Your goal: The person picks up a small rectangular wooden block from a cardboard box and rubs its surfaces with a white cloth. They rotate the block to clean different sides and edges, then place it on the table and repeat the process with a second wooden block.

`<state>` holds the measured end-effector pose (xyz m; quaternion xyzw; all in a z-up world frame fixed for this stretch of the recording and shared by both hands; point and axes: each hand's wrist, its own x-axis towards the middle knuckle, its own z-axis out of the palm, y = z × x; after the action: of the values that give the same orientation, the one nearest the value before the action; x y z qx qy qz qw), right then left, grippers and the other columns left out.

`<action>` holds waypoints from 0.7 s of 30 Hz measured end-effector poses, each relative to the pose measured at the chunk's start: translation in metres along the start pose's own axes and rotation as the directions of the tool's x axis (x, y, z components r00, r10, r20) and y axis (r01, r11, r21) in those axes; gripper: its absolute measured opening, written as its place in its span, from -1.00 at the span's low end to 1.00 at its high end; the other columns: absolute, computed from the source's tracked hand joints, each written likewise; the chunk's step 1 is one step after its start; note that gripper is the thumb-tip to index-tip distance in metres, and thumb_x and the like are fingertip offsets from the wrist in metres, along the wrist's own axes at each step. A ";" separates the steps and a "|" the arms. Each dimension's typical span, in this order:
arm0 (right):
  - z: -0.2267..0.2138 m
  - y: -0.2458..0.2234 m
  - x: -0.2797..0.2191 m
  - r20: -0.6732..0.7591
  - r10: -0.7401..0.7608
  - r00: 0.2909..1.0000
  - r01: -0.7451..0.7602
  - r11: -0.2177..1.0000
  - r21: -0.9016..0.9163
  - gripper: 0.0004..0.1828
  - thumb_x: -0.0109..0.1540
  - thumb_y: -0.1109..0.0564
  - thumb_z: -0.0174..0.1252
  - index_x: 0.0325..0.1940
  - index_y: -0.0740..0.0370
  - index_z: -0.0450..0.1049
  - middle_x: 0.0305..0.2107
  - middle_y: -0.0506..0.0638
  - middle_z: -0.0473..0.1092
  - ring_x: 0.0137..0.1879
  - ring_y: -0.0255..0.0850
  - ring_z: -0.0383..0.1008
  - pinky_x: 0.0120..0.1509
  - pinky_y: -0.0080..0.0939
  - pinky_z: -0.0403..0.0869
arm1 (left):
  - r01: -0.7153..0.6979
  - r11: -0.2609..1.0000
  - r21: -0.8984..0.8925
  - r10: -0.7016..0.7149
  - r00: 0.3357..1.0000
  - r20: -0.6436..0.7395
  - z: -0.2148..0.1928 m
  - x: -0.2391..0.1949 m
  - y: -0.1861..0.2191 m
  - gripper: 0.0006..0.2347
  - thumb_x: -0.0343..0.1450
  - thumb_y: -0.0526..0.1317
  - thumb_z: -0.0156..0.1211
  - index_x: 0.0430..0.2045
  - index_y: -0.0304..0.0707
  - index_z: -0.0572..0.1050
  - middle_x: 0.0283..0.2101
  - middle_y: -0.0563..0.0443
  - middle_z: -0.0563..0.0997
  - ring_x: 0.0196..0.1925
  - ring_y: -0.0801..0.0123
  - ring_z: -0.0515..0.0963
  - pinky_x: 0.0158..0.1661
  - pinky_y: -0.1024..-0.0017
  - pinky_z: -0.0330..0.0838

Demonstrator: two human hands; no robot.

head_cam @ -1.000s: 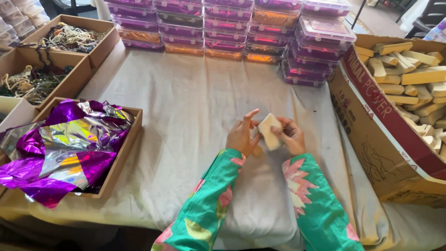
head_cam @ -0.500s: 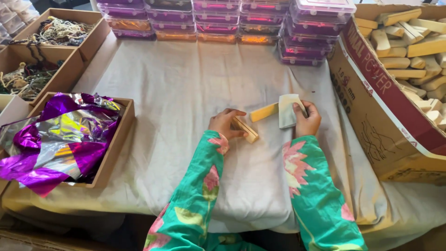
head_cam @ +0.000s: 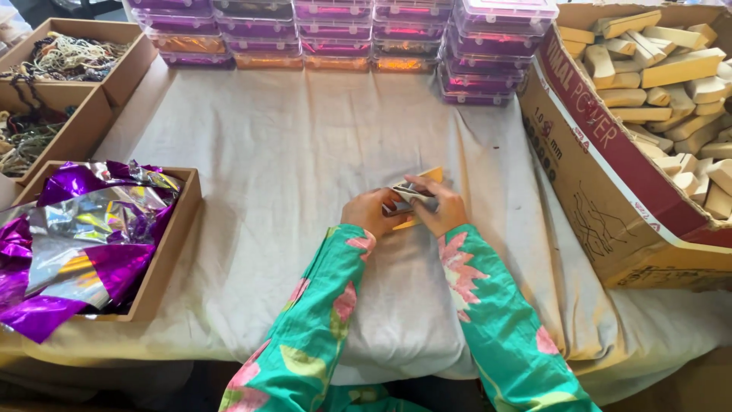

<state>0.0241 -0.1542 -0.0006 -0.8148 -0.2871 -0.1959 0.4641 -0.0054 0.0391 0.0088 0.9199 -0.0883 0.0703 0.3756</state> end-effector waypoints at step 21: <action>-0.020 -0.011 0.005 -0.083 0.032 0.996 -0.039 0.996 -0.080 -0.73 0.20 0.30 0.14 -0.08 0.11 0.64 -0.14 0.01 0.56 0.02 -0.07 0.60 0.09 -0.19 0.51 | -0.108 0.994 -0.002 0.108 0.994 0.008 0.006 0.003 -0.010 -0.64 0.18 0.03 0.50 -0.22 -0.05 0.65 -0.18 0.08 0.64 -0.15 0.25 0.68 -0.16 0.29 0.54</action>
<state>0.0197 -0.1655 0.0198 -0.8294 -0.2453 -0.2322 0.4450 -0.0005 0.0411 -0.0019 0.9138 -0.1395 0.0868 0.3714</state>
